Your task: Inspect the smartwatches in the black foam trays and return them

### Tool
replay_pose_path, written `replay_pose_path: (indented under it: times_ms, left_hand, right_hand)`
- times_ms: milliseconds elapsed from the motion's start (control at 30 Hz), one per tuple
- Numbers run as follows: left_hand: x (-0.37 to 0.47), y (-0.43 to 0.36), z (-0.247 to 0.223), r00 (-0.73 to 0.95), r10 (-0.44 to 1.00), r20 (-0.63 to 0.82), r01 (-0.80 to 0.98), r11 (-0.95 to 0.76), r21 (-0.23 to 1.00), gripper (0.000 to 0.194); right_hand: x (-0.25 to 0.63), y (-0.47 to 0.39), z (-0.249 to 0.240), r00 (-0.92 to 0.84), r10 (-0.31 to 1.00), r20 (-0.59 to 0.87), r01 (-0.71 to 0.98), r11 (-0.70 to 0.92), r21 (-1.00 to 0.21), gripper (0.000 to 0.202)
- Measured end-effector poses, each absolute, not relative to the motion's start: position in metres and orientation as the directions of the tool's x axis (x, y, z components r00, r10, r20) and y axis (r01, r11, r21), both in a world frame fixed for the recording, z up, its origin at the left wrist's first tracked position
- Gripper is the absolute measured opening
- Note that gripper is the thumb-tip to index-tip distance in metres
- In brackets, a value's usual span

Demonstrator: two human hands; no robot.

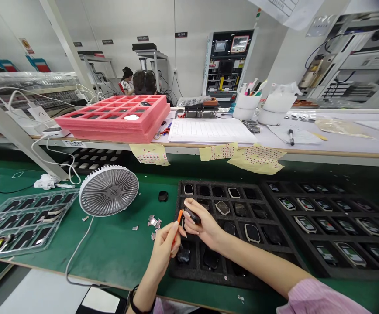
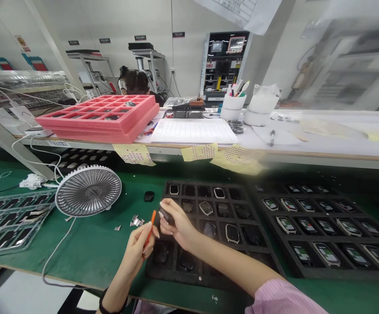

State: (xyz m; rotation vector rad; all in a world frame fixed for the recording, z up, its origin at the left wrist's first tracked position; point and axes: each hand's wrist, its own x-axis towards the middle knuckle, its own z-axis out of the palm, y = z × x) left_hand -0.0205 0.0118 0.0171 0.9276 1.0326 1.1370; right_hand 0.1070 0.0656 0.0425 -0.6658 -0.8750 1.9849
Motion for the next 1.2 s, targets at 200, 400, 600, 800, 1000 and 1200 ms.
replay_pose_path:
  times_ms: [200,400,600,800,1000,1200]
  left_hand:
    - [-0.018,0.015,0.017,-0.041,0.992,-0.120,-0.207,0.109,0.972,0.054]
    - [-0.048,0.017,0.007,-0.191,0.976,-0.105,-0.063,0.095,0.994,0.053]
    - [-0.084,0.019,-0.003,-0.197,0.980,0.028,0.594,0.097,0.799,0.040]
    - [-0.087,0.017,-0.010,-0.219,0.974,-0.050,0.754,0.202,0.625,0.032]
    - [-0.084,0.017,-0.008,-0.181,0.983,-0.013,0.730,0.144,0.668,0.035]
    - [-0.072,0.015,-0.003,-0.110,0.994,-0.028,0.703,0.097,0.705,0.040]
  right_hand:
    - [0.103,0.059,0.038,-0.495,0.866,-0.067,-0.200,-0.189,-0.961,0.030]
    - [0.122,0.096,0.019,-0.322,0.942,0.095,0.156,0.152,-0.976,0.023]
    - [0.130,0.138,-0.010,-0.322,0.937,0.134,0.486,0.285,-0.826,0.015]
    - [0.125,0.134,-0.017,-0.424,0.882,0.204,0.596,0.441,-0.671,0.017]
    - [0.140,0.104,-0.002,-0.549,0.818,0.171,0.671,0.554,-0.493,0.012]
    - [0.133,0.088,0.000,-0.583,0.812,0.039,0.762,0.562,-0.321,0.024]
